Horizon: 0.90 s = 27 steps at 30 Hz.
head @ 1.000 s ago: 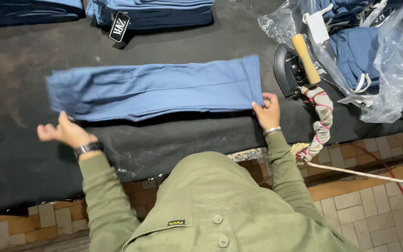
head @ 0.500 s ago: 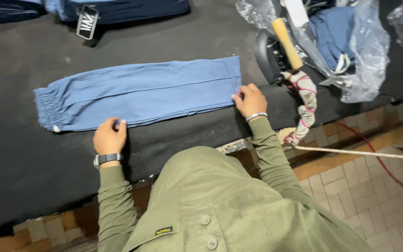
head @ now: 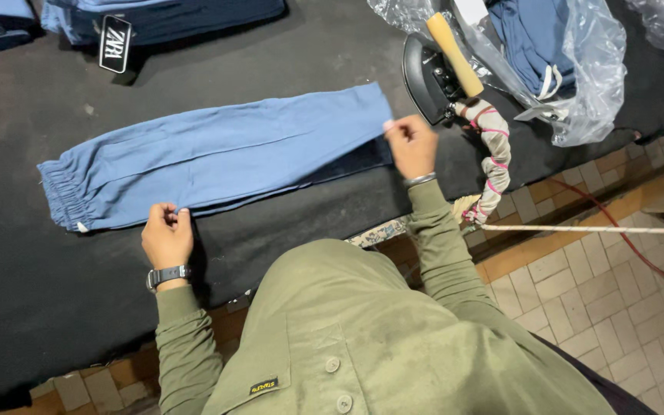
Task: The person irons multiple pairs of blue trousers on a black ironing board. They repeatedly pick up each pair, smooth it out, press it with a steam iron, fold it, and place it on a growing stack. The process is repeated for several items in a consistent sequence.
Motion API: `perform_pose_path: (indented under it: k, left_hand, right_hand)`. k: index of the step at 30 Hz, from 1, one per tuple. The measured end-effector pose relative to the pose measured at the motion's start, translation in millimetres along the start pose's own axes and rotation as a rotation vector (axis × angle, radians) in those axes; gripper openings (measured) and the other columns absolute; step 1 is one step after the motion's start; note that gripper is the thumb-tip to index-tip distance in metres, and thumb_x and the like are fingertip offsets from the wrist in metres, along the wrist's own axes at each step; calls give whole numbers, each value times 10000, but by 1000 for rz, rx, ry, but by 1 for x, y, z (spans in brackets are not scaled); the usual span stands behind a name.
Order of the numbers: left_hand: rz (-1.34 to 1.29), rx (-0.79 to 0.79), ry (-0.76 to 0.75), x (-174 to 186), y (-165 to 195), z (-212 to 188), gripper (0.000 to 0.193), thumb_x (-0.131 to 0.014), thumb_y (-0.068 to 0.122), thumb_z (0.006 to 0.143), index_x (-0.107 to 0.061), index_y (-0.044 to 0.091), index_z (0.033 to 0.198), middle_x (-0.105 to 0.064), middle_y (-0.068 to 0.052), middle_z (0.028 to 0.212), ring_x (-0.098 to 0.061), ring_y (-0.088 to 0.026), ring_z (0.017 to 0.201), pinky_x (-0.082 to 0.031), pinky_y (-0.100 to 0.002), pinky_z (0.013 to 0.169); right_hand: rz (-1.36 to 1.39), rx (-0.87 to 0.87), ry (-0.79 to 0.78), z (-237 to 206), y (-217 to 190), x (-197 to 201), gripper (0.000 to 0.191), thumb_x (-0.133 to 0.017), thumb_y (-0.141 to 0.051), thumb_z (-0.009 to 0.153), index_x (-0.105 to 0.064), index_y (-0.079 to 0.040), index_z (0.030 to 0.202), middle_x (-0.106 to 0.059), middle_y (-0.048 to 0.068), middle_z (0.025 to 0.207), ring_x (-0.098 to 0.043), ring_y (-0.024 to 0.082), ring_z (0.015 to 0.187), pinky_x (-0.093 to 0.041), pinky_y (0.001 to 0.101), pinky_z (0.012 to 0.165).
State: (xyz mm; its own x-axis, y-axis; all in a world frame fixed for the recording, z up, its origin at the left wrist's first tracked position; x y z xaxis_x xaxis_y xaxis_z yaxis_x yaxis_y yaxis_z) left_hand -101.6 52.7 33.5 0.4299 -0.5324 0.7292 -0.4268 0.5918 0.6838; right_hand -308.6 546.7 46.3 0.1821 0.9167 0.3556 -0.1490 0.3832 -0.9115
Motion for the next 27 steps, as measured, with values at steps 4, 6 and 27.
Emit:
perform_pose_path:
  k: [4, 6, 27]
  left_hand:
    - [9, -23, 80, -3, -2, -3, 181, -728, 236, 991, -651, 97, 1078, -706, -72, 824, -692, -277, 744, -538, -422, 705]
    - [48, -33, 90, -4, -4, -8, 184, -736, 222, 954, -647, 96, 1054, -710, -75, 805, -698, -287, 735, -539, -432, 690]
    - [127, -12, 145, -6, -11, -2, 209, -750, 270, 855, -642, 126, 962, -723, -22, 724, -707, -298, 678, -545, -460, 643]
  right_hand:
    - [52, -198, 6, -3, 46, -12, 295, -804, -226, 953, -571, -47, 919, -666, 84, 723, -637, 153, 606, -493, 385, 580]
    - [-200, -10, 69, -19, 49, -14, 257, -822, -231, 915, -617, -76, 925, -688, 71, 745, -690, 177, 665, -552, 375, 653]
    - [-259, -134, -337, 0, 46, -28, 373, -902, -298, 831, -606, -71, 816, -572, 11, 737, -524, 156, 684, -447, 340, 624]
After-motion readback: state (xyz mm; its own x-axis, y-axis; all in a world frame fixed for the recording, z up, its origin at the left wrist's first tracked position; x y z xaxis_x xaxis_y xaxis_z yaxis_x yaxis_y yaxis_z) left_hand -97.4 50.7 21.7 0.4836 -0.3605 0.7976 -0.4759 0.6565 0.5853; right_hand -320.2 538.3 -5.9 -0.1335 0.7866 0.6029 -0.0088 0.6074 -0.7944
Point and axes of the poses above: each hand's wrist, its own z-axis towards the middle knuckle, its own x-axis out of the back of the hand, y = z × x, the point moved 4 cm from there along z, towards the middle knuckle
